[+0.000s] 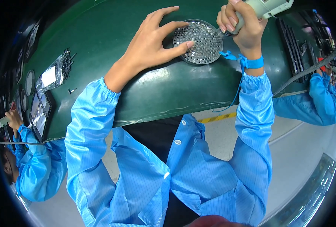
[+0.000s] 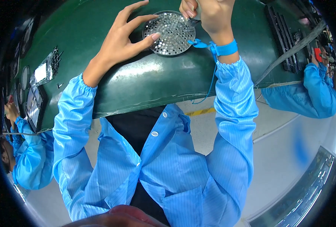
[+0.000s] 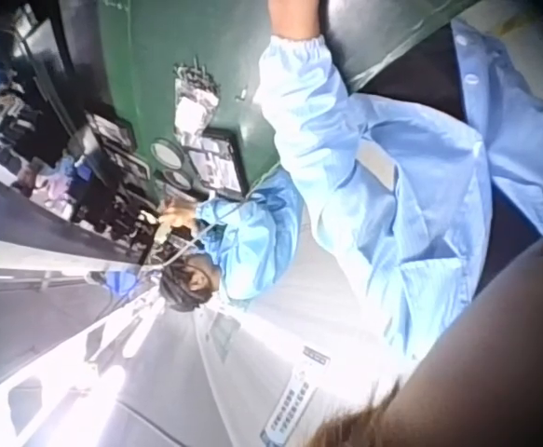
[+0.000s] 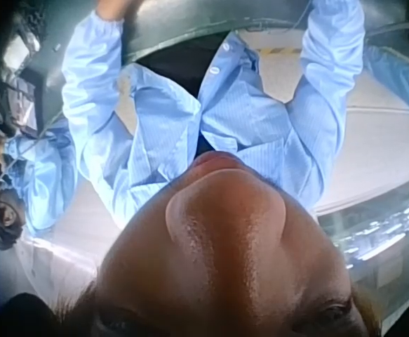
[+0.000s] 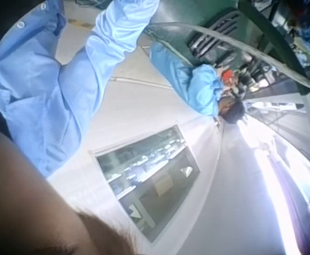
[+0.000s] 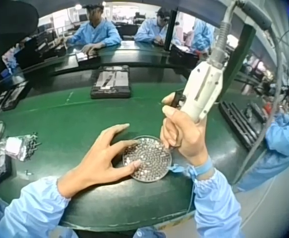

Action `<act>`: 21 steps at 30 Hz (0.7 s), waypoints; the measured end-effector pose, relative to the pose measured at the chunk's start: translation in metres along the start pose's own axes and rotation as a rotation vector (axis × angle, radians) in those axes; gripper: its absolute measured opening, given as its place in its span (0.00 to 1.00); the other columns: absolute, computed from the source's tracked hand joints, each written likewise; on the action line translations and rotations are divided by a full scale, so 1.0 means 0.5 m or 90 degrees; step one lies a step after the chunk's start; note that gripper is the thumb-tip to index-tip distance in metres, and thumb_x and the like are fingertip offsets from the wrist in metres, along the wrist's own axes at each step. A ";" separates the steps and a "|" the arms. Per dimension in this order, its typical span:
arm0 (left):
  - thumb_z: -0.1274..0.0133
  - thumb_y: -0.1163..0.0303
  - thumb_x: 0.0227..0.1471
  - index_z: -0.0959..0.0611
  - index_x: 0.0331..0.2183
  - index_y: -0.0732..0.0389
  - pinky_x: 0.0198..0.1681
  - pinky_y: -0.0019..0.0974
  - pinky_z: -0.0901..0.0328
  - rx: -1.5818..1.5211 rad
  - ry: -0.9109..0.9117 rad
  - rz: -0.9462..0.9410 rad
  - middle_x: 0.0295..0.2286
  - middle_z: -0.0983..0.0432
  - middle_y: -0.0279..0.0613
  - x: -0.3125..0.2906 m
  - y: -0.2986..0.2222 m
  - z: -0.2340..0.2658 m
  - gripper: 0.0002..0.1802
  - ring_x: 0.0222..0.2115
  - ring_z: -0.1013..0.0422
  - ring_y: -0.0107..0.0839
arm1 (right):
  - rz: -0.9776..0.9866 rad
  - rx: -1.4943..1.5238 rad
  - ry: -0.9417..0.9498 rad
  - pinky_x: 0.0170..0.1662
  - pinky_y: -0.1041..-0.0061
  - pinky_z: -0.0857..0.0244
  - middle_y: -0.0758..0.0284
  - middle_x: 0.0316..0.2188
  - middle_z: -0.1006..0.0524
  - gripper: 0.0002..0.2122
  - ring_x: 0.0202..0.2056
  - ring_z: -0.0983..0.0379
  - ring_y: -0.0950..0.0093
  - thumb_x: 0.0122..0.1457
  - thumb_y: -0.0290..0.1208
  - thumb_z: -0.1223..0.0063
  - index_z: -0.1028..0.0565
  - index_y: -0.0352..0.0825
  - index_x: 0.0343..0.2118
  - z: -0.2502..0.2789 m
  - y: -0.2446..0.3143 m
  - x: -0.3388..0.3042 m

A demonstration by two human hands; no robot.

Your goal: The person assembles tablets on an assembly line by picking up components such as tablet frames, circuit boards, batteries, and screens, then driving small screws into them using an electric screwdriver.

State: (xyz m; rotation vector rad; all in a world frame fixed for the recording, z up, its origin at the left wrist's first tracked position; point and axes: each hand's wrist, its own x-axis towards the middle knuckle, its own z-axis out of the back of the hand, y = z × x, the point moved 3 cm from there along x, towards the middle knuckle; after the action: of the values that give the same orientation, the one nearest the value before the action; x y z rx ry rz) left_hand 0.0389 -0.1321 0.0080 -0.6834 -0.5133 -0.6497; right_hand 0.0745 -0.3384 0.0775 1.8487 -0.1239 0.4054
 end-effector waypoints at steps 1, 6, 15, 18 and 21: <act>0.33 0.46 0.48 0.12 0.46 0.55 0.60 0.51 0.37 0.009 0.007 -0.005 0.57 0.30 0.54 0.001 0.000 -0.001 0.29 0.57 0.33 0.53 | -0.005 0.001 -0.003 0.15 0.76 0.40 0.72 0.11 0.37 0.11 0.10 0.42 0.80 0.64 0.25 0.47 0.29 0.29 0.46 0.000 0.001 0.000; 0.35 0.45 0.49 0.12 0.46 0.53 0.61 0.54 0.37 0.080 0.009 -0.044 0.60 0.32 0.50 0.000 -0.012 -0.005 0.28 0.59 0.36 0.56 | -0.004 0.002 0.003 0.15 0.76 0.40 0.72 0.11 0.37 0.10 0.10 0.42 0.80 0.64 0.25 0.47 0.29 0.29 0.46 0.000 0.003 0.005; 0.37 0.49 0.51 0.14 0.49 0.61 0.62 0.61 0.41 0.152 -0.128 -0.266 0.61 0.37 0.65 0.013 0.029 -0.045 0.30 0.60 0.40 0.69 | 0.005 0.003 0.020 0.16 0.76 0.40 0.72 0.12 0.37 0.10 0.10 0.42 0.80 0.63 0.24 0.47 0.29 0.29 0.46 -0.011 0.004 0.009; 0.38 0.47 0.52 0.12 0.47 0.56 0.62 0.58 0.40 0.109 -0.183 -0.277 0.62 0.36 0.55 -0.006 -0.014 -0.021 0.27 0.61 0.39 0.63 | 0.011 -0.006 0.005 0.15 0.77 0.39 0.72 0.12 0.37 0.10 0.10 0.42 0.80 0.64 0.24 0.47 0.29 0.29 0.46 0.014 0.000 0.004; 0.38 0.44 0.53 0.11 0.46 0.51 0.61 0.56 0.38 0.154 0.010 -0.088 0.63 0.34 0.44 -0.014 -0.028 0.009 0.26 0.61 0.38 0.58 | 0.015 -0.004 0.012 0.15 0.76 0.39 0.72 0.12 0.37 0.10 0.10 0.42 0.80 0.64 0.24 0.48 0.29 0.28 0.46 0.003 0.002 0.004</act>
State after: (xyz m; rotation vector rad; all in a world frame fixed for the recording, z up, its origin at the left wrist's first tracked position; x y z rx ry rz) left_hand 0.0235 -0.1346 0.0126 -0.4179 -0.6174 -0.7079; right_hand 0.0765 -0.3397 0.0787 1.8375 -0.1335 0.4383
